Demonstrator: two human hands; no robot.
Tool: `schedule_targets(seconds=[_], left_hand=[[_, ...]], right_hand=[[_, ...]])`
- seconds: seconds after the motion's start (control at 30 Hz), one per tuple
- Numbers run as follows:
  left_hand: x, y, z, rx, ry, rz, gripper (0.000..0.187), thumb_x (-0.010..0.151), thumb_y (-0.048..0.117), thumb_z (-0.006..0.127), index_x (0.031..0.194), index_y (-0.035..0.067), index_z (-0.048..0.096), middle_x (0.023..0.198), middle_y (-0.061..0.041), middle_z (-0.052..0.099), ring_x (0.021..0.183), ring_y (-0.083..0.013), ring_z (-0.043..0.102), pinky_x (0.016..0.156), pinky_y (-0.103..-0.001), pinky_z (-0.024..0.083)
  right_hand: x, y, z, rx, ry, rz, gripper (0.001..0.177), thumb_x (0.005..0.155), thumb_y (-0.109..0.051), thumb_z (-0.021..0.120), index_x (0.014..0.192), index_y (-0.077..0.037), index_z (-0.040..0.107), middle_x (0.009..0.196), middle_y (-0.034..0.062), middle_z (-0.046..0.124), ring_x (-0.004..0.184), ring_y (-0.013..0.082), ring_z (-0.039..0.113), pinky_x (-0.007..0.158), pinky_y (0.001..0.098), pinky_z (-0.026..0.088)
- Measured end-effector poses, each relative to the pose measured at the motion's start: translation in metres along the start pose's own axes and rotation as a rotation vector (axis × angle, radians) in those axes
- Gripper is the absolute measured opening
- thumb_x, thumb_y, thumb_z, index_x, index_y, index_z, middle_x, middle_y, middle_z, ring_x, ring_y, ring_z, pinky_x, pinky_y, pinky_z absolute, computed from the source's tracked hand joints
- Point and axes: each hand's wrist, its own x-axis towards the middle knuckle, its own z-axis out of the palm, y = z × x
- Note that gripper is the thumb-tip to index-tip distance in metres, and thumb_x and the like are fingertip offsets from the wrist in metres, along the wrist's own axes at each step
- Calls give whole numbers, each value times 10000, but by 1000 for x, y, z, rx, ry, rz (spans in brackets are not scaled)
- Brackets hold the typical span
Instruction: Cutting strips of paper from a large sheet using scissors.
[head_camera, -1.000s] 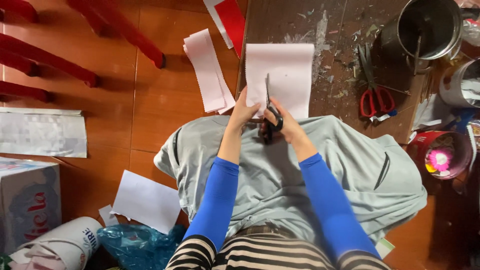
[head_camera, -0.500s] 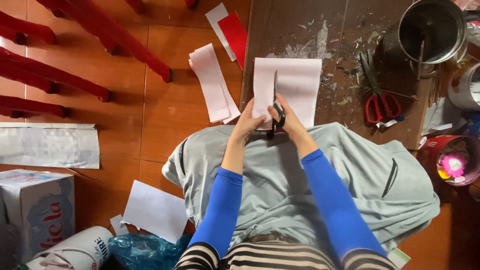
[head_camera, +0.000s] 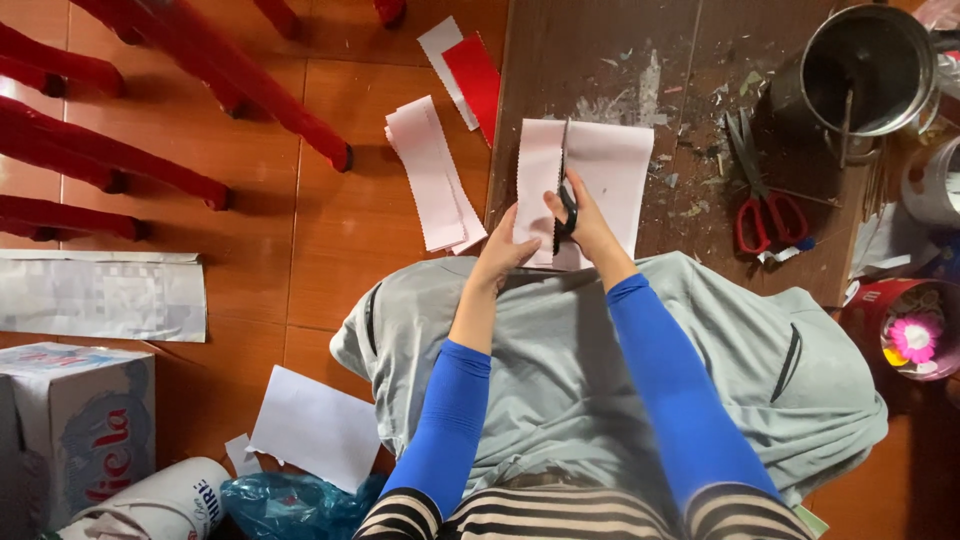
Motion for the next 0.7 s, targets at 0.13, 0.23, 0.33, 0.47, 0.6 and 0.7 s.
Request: schedule_targets(seconds=[0.13, 0.23, 0.33, 0.47, 0.6, 0.7], left_hand=[[27, -42, -19, 259, -5, 211, 913, 900, -15, 793, 1633, 7, 250, 1630, -140, 354, 1425, -180, 405, 1119, -281, 388], [7, -11, -5, 158, 14, 75, 918, 804, 27, 727, 1598, 23, 268, 1555, -149, 433, 1286, -227, 524, 1005, -326, 484], [9, -14, -6, 185, 14, 105, 900, 810, 42, 732, 1597, 11, 295, 1511, -208, 513, 1296, -242, 540, 1040, -325, 471], [18, -28, -13, 278, 21, 163, 891, 830, 27, 760, 1585, 4, 288, 1542, -167, 458, 1382, -221, 470, 1119, -320, 400], [-7, 5, 1, 52, 31, -117, 972, 816, 53, 702, 1681, 95, 261, 1411, -332, 552, 1030, -317, 545, 828, -435, 430], [43, -51, -29, 179, 149, 548, 771, 862, 17, 726, 1571, -15, 424, 1502, -226, 563, 1403, -310, 518, 1192, -393, 402]], right_hand=[[7, 12, 4, 89, -34, -167, 859, 905, -382, 756, 1585, -53, 347, 1262, 135, 596, 1058, 211, 574, 897, 334, 527], [2, 12, 8, -77, 19, -363, 777, 992, -342, 770, 1579, -25, 371, 1423, 128, 576, 1245, 205, 549, 1043, 323, 464], [2, 1, 9, 139, -19, -127, 833, 849, -350, 767, 1532, -85, 371, 1248, 79, 608, 1052, 174, 591, 885, 344, 560], [15, 11, 6, -31, -2, -289, 739, 953, -335, 774, 1539, -56, 421, 1344, 73, 605, 1187, 152, 557, 1003, 283, 462], [14, 16, 3, -86, 17, -321, 671, 1001, -300, 784, 1524, -32, 460, 1210, 71, 657, 1040, 132, 597, 874, 287, 513], [-18, -29, 4, -24, -10, -164, 625, 971, -275, 742, 1504, -36, 518, 862, 39, 631, 641, 136, 550, 545, 319, 455]])
